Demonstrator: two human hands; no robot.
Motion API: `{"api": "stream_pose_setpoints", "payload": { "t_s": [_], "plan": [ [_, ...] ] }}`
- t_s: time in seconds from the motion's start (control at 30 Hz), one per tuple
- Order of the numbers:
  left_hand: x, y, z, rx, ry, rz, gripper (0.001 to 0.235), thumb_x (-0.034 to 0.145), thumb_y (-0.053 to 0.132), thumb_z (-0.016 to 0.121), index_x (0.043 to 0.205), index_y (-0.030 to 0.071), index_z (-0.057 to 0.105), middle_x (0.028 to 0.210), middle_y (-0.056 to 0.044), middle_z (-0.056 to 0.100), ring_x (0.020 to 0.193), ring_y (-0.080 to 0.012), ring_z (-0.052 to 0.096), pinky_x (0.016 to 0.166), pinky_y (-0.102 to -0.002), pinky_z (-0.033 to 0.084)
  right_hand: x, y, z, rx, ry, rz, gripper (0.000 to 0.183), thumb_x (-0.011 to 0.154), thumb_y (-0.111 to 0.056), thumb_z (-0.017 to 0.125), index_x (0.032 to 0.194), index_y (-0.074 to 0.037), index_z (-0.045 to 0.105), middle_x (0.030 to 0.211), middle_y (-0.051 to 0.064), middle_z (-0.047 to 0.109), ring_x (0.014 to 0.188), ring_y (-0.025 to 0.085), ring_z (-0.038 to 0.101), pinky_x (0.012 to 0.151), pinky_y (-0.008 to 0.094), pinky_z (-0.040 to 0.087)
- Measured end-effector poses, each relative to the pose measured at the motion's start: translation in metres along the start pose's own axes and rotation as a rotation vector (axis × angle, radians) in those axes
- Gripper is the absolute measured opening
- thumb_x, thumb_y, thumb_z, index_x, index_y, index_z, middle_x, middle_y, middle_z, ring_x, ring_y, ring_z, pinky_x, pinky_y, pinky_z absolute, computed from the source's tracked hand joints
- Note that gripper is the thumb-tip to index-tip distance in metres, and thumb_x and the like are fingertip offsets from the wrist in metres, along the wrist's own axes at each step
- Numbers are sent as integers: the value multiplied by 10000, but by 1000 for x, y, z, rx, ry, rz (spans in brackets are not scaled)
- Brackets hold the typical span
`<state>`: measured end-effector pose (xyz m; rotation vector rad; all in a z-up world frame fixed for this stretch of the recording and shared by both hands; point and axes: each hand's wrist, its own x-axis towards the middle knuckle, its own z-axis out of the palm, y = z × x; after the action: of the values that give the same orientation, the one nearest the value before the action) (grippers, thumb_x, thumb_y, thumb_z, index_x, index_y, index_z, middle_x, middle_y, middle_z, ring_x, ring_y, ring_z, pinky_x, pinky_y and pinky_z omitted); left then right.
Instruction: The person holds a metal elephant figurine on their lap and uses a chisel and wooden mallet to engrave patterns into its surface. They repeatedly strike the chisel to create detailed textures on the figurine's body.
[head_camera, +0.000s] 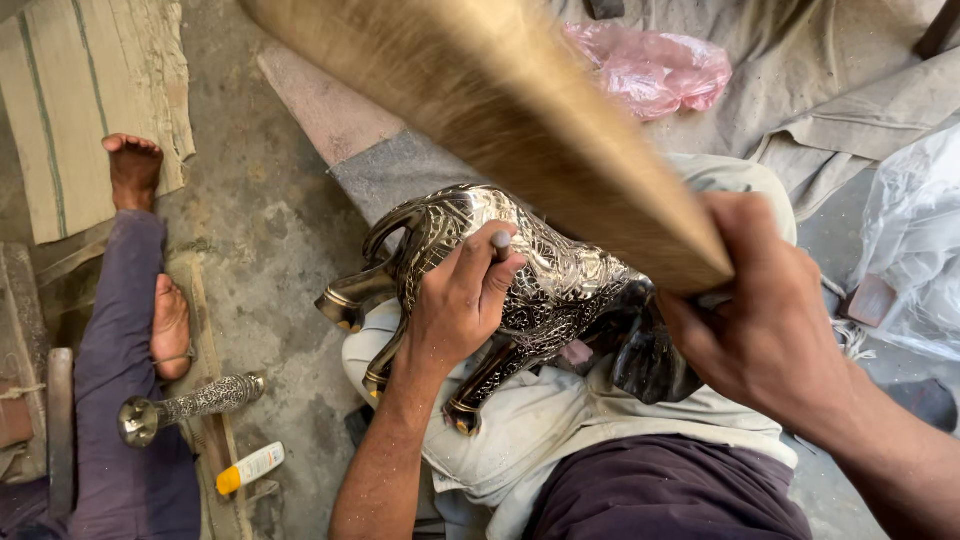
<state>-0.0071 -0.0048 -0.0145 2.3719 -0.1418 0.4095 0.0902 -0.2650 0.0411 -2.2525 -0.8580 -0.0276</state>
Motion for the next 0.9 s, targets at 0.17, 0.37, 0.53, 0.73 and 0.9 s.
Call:
{"api": "stream_pose_setpoints", "payload": {
  "t_s": [0.17, 0.37, 0.53, 0.73, 0.9],
  "plan": [
    [-8, 8, -5, -98, 95, -108, 130, 1091, 151, 625, 1136, 34, 589, 992, -102, 723, 744, -155, 683, 704, -302, 575, -8, 23, -1, -407, -185, 54, 461, 794, -121, 759, 1242, -122, 648, 930, 54, 733, 768, 215, 715, 676, 380, 538],
    [-27, 36, -21, -324, 358, -359, 282, 1059, 104, 668, 1267, -10, 514, 1015, -94, 757, 838, -94, 700, 727, -246, 599, -34, 60, 30, 33, -95, 404, 519, 838, -296, 850, 1205, -28, 599, 947, 152, 723, 821, 248, 718, 721, 382, 560],
    [-13, 53, -15, -149, 298, -360, 353, 960, 84, 741, 1252, -1, 561, 1093, -111, 729, 996, -162, 752, 745, -262, 651, -50, 78, 43, 159, -136, 568, 485, 816, -268, 874, 1162, -15, 646, 901, 133, 761, 774, 227, 726, 735, 362, 551],
    [1, 45, -11, 94, 124, -164, 373, 928, 105, 817, 1258, 42, 655, 1005, -93, 729, 864, -173, 736, 725, -292, 595, -36, 83, 44, 421, -74, 402, 447, 861, -216, 860, 1153, 9, 607, 935, 105, 738, 858, 161, 714, 777, 318, 568],
    [1, 34, -5, 161, -18, -79, 402, 924, 103, 791, 1306, 82, 668, 978, -78, 745, 822, -167, 734, 684, -269, 616, -25, 81, 46, 389, -113, 336, 460, 858, -237, 867, 1137, 19, 604, 941, 104, 752, 858, 160, 730, 767, 314, 580]
  ]
}}
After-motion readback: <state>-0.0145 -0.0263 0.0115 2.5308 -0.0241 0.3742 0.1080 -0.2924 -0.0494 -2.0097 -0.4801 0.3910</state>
